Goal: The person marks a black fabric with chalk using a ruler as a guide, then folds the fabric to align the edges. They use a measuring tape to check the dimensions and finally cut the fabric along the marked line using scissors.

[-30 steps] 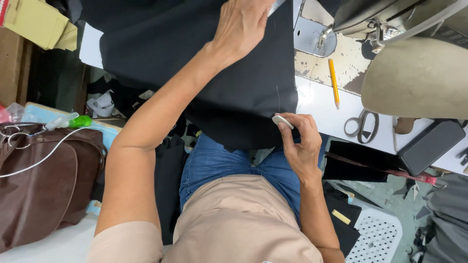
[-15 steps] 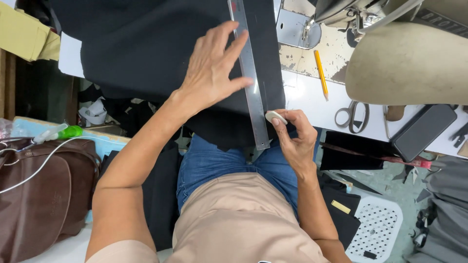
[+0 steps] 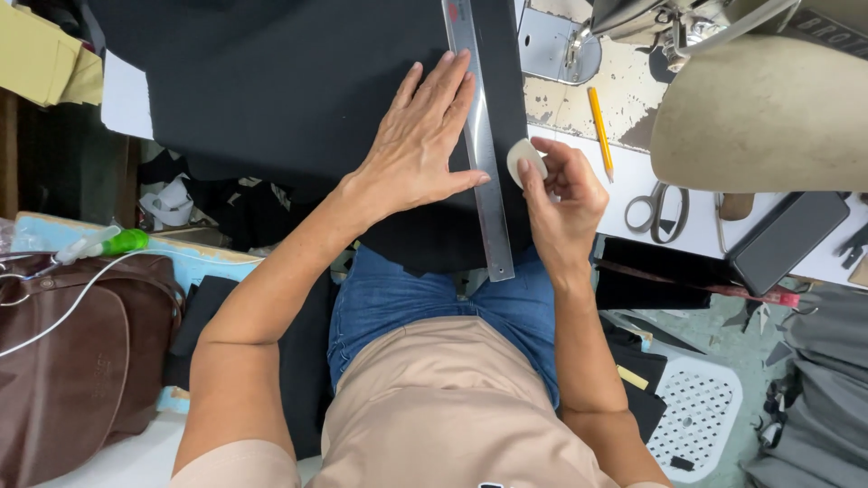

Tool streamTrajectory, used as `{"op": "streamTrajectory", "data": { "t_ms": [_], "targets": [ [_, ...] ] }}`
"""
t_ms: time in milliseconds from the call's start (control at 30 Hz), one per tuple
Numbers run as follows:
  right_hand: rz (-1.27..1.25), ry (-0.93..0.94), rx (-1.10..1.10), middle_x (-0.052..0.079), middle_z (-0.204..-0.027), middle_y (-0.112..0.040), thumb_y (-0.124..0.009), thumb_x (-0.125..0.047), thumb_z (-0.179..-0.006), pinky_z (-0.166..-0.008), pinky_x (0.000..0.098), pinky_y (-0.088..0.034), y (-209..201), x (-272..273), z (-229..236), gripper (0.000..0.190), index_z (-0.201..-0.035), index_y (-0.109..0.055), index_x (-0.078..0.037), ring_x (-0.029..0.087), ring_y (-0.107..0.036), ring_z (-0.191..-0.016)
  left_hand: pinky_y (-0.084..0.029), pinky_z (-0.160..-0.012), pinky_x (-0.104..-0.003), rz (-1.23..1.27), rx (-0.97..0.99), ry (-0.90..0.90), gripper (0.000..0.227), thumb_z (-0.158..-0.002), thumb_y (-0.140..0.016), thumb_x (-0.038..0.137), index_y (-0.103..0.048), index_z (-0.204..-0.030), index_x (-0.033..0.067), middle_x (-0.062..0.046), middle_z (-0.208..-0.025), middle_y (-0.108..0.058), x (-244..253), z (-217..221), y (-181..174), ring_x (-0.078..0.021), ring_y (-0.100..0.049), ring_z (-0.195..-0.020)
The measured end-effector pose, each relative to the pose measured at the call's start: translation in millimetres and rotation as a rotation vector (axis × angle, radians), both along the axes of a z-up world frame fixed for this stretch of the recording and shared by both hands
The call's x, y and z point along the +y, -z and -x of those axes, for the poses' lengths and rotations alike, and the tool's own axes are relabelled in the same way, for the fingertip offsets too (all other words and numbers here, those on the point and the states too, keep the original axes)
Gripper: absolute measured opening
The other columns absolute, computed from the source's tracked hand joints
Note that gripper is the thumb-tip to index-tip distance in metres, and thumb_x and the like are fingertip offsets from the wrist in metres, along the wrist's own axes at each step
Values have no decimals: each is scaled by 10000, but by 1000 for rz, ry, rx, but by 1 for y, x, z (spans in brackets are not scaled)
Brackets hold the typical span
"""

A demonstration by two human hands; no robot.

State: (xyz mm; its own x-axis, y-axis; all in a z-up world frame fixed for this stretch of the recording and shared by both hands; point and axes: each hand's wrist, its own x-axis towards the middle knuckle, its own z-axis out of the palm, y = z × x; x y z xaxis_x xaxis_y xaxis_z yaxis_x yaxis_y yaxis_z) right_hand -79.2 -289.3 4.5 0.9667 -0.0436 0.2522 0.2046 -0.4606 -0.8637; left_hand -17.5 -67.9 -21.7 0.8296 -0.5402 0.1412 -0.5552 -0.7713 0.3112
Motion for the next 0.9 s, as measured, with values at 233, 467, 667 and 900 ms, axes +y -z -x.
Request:
{"op": "streamTrajectory", "data": {
  "t_ms": [233, 467, 667, 900],
  "targets": [
    [48, -16, -33, 3, -872, -529, -768, -37, -1073, -668, 243, -454, 8, 9, -9, 210, -1282, -753, -28, 99, -452, -744, -174, -1383, -563, 34, -11, -3, 1254, -936, -951, 650, -283, -1678, -109, -258, -1775, -133, 1, 2, 0, -402, -170, -1673],
    [82, -32, -26, 12, -867, -531, -780, -28, -1069, -651, 224, -452, 10, 10, -11, 222, -1290, -759, -31, 89, -450, -726, -180, -1381, -568, 74, -18, 7, 1223, -940, -962, 618, -302, -1667, -110, -266, -1767, -164, 3, 3, -1, -408, -188, -1668],
    [192, -30, -94, 29, -845, -546, -776, 18, -1038, -643, 246, -475, 4, 14, -12, 218, -1252, -765, -20, 105, -484, -688, -197, -1370, -574, 76, -21, -7, 1205, -909, -958, 594, -327, -1648, -119, -267, -1763, -179, 2, 2, -5, -407, -193, -1660],
    [267, -64, -261, 106, -739, -594, -812, 54, -979, -505, 318, -480, 20, 10, -18, 212, -1188, -783, 31, 214, -633, -599, -120, -1327, -637, 224, 43, 18, 1211, -827, -951, 559, -377, -1624, -150, -331, -1745, -233, 2, -3, -1, -474, -230, -1638]
  ]
}}
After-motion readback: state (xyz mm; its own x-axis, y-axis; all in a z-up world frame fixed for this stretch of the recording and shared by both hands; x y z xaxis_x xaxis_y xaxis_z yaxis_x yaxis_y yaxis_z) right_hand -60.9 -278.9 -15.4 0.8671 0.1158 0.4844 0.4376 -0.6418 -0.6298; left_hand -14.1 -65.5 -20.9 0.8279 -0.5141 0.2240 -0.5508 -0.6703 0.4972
